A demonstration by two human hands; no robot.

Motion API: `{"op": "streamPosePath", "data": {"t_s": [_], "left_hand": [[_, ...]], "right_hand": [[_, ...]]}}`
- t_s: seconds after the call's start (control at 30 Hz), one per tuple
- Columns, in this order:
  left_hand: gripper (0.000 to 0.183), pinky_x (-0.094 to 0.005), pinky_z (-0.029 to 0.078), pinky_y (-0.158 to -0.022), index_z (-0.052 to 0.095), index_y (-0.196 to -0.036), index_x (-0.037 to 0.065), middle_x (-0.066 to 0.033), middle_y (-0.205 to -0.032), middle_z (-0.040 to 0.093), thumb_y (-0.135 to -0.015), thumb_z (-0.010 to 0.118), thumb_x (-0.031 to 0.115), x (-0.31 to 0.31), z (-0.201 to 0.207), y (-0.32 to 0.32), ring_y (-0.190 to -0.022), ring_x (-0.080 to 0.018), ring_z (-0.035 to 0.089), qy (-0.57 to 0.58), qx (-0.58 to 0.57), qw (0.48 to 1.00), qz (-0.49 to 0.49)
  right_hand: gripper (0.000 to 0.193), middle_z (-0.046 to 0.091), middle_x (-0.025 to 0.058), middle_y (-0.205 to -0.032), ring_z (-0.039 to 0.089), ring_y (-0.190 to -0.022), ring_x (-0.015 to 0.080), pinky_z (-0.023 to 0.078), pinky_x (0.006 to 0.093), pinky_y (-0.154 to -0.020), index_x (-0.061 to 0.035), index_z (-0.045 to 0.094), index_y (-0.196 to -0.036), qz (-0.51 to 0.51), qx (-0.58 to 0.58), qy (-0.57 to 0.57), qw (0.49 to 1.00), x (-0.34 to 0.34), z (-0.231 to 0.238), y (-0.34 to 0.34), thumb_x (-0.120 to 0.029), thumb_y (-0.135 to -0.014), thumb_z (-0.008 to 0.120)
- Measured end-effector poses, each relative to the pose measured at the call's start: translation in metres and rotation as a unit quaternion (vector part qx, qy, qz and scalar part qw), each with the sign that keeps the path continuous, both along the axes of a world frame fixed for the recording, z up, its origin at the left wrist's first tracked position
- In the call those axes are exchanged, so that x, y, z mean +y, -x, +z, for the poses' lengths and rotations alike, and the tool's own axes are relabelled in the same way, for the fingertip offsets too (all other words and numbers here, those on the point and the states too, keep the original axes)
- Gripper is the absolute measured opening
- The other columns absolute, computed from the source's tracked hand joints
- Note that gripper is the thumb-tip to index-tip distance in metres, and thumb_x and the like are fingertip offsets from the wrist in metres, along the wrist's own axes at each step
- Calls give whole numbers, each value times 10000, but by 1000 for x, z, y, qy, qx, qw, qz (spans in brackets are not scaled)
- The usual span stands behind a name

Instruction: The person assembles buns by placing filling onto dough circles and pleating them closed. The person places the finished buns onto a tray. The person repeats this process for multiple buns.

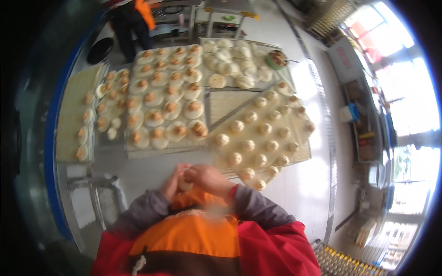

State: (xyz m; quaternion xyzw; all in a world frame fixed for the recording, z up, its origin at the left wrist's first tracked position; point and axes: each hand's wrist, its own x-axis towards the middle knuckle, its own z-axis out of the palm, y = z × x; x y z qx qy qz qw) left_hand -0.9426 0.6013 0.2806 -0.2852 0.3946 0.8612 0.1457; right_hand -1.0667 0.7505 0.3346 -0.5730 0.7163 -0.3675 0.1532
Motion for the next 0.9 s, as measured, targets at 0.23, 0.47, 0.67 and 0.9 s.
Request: {"op": "streamPosePath", "data": {"t_s": [0.23,0.47,0.67,0.9], "left_hand": [[522,-207,404,-547,518,-1270,136,11,-912,576,-1025,396,581,-10,27,2,-693,-57,498,125,14,989,-82],[664,-219,434,-561,481,-1322,115,-17,-862,578,-1002,311,671,-6,35,-1,-687,-88,522,150,47,981,-112],[596,-234,427,-546,495,-1326,98,-19,-807,542,-1029,360,597,-16,31,3,-686,-89,517,-31,41,998,-45],[384,-205,434,-539,561,-1230,110,-1,-842,554,-1053,440,428,-11,25,-4,-652,-72,511,277,165,946,-29]], "right_hand": [[178,593,99,-875,603,-836,302,507,395,-748,-36,610,-985,-29,12,18,999,3,4,-4,-87,-816,636],[169,588,115,-867,601,-837,334,506,416,-725,-42,577,-940,0,24,26,999,10,0,1,-75,-799,663],[114,610,134,-836,619,-753,344,515,389,-668,-29,617,-918,-95,-143,4,985,8,-4,-12,-13,-825,680],[60,631,153,-828,635,-738,356,519,384,-662,-12,620,-909,-150,-206,-12,967,2,-5,-18,-42,-883,665]]}}
